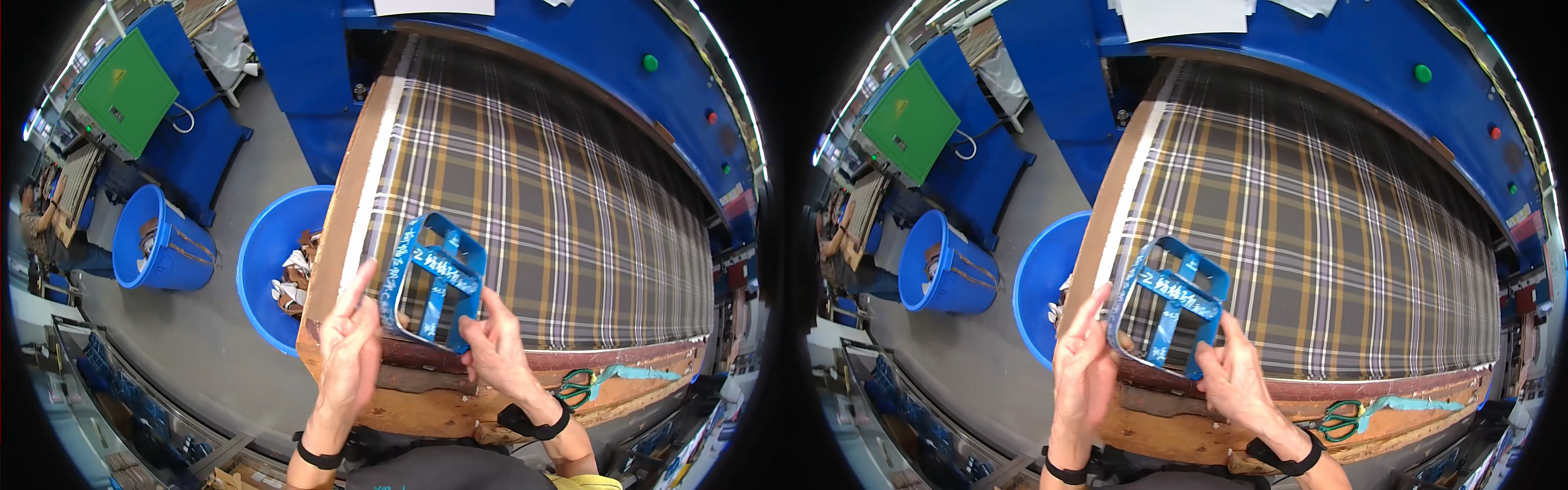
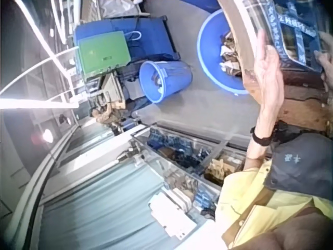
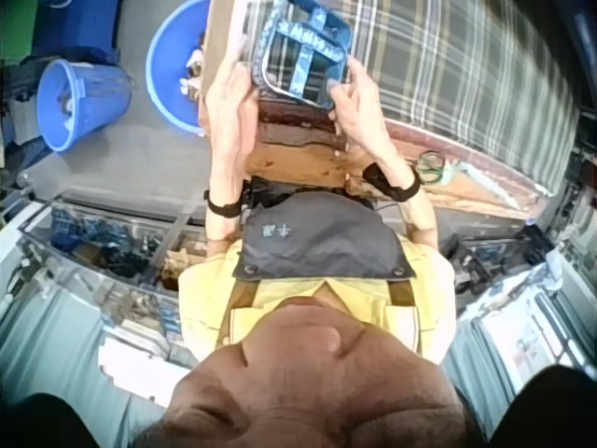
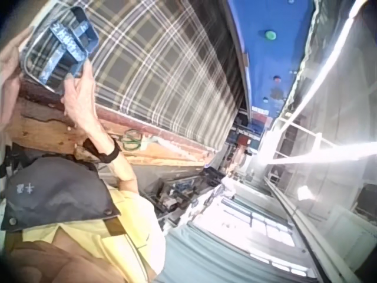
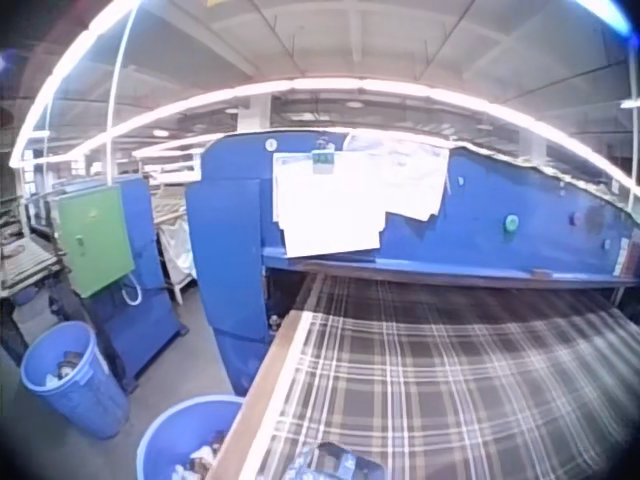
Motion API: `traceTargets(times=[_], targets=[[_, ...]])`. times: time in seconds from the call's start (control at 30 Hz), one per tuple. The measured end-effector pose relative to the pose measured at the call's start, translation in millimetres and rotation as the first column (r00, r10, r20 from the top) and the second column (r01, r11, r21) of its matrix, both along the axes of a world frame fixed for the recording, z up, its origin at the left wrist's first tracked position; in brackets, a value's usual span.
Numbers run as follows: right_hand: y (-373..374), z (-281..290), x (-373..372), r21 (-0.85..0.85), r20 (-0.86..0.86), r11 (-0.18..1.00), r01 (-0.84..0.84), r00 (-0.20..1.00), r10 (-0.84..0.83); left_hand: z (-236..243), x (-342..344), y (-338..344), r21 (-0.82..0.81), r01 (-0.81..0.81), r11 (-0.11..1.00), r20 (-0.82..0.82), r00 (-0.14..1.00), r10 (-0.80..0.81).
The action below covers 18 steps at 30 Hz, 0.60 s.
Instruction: The person uses a blue plastic template to mark a plaid fabric roll with a white marker. They write alphanumeric codes on the template and then place a small fabric swatch inside it for comparison. The person also uses scissors to trim the fabric edge.
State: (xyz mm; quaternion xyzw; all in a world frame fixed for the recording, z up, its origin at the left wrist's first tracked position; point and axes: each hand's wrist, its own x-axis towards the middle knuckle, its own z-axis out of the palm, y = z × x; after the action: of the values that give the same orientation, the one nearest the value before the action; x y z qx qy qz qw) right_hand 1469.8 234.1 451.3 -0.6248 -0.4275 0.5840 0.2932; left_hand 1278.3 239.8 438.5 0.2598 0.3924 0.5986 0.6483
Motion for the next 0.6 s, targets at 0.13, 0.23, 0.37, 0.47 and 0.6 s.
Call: traceTargets(times=[0.13, 0.23, 0.37, 0.47, 0.6], targets=[[8, 5, 15, 0.117, 0.113, 0.993, 0.005, 0.993, -0.018, -7, -31, 14, 0.181, -0.018, 0.983, -0.679, 0.721, 0.138], [18, 3, 17, 0.185, 0.262, 0.978, -0.093, 0.964, 0.042, -24, -46, 20, 0.268, 0.233, 0.935, -0.883, 0.448, 0.141], [23, -15, 14, 0.312, 0.408, 0.918, -0.246, 0.907, 0.105, -43, -52, 17, 0.219, 0.431, 0.875, -0.966, 0.224, 0.131], [27, -14, 4, 0.318, 0.484, 0.883, -0.346, 0.86, 0.162, -53, -51, 15, 0.198, 0.412, 0.89, -0.969, 0.221, 0.113], [29, -24, -1, 0.368, 0.491, 0.855, -0.365, 0.857, 0.154, -53, -50, 16, 0.19, 0.417, 0.889, -0.973, 0.201, 0.114]])
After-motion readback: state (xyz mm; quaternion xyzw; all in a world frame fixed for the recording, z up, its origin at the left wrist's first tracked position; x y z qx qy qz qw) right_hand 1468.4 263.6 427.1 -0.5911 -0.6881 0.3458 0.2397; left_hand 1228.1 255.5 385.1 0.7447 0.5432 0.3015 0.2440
